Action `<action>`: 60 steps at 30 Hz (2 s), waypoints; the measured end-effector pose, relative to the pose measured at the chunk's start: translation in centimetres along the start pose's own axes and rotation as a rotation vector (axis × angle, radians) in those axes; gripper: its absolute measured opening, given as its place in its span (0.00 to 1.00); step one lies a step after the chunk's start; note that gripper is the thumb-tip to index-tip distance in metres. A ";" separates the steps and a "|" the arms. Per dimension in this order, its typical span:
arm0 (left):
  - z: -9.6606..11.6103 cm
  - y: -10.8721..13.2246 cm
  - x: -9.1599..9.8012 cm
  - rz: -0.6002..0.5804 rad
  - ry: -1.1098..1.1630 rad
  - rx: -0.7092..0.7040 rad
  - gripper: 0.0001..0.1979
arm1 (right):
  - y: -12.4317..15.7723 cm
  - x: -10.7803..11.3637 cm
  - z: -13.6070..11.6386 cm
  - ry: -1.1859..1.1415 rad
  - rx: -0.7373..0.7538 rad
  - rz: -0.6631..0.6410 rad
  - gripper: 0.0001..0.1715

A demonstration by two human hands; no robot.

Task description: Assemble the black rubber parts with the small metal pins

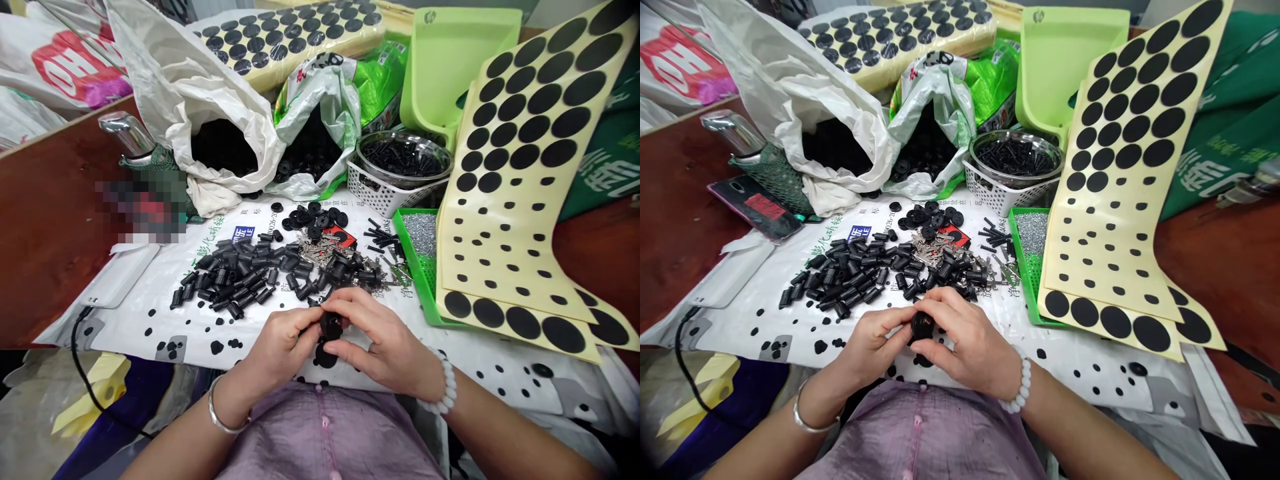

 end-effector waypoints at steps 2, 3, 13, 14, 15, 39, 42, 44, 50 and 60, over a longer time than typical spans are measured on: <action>0.1 0.1 0.1 0.018 -0.098 -0.051 0.12 | 0.0 0.0 -0.2 0.015 0.003 0.037 0.19; 0.1 0.1 0.1 0.023 -0.115 -0.066 0.12 | 0.0 0.1 -0.3 0.020 0.008 0.051 0.19; 0.1 0.4 0.2 0.114 0.006 -0.075 0.11 | 0.1 -0.2 -1.2 0.087 0.018 0.126 0.20; 0.0 0.3 0.2 0.116 0.015 -0.073 0.11 | 0.2 -0.2 -1.2 0.094 0.016 0.122 0.20; 0.1 0.3 0.2 0.113 0.029 -0.074 0.11 | 0.2 -0.1 -1.1 0.097 0.019 0.113 0.22; -1.5 -1.8 3.3 0.141 -0.557 -0.229 0.13 | 2.9 2.0 2.7 -0.157 -0.291 0.403 0.06; -3.4 -2.9 3.8 0.068 -0.848 -0.264 0.13 | 3.6 2.3 3.2 -0.168 -0.307 0.415 0.05; -4.0 -3.6 3.7 0.007 -0.954 -0.283 0.13 | 3.9 2.2 3.4 -0.161 -0.306 0.403 0.05; -3.5 -3.6 5.0 0.027 -0.958 -0.295 0.10 | 4.0 1.8 3.5 -0.159 -0.313 0.403 0.05; -0.6 0.3 3.0 0.087 -0.345 -0.183 0.11 | 1.0 0.9 0.9 -0.215 -0.085 0.402 0.12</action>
Point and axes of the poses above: each hand's wrist, its own y-axis away from the middle knuckle, its own x-axis out of the back of the hand, z = x × y, the point moved 5 cm from there along -y, towards the middle knuckle, and after that the axes turned 1 degree about y, right-handed, at the moved point
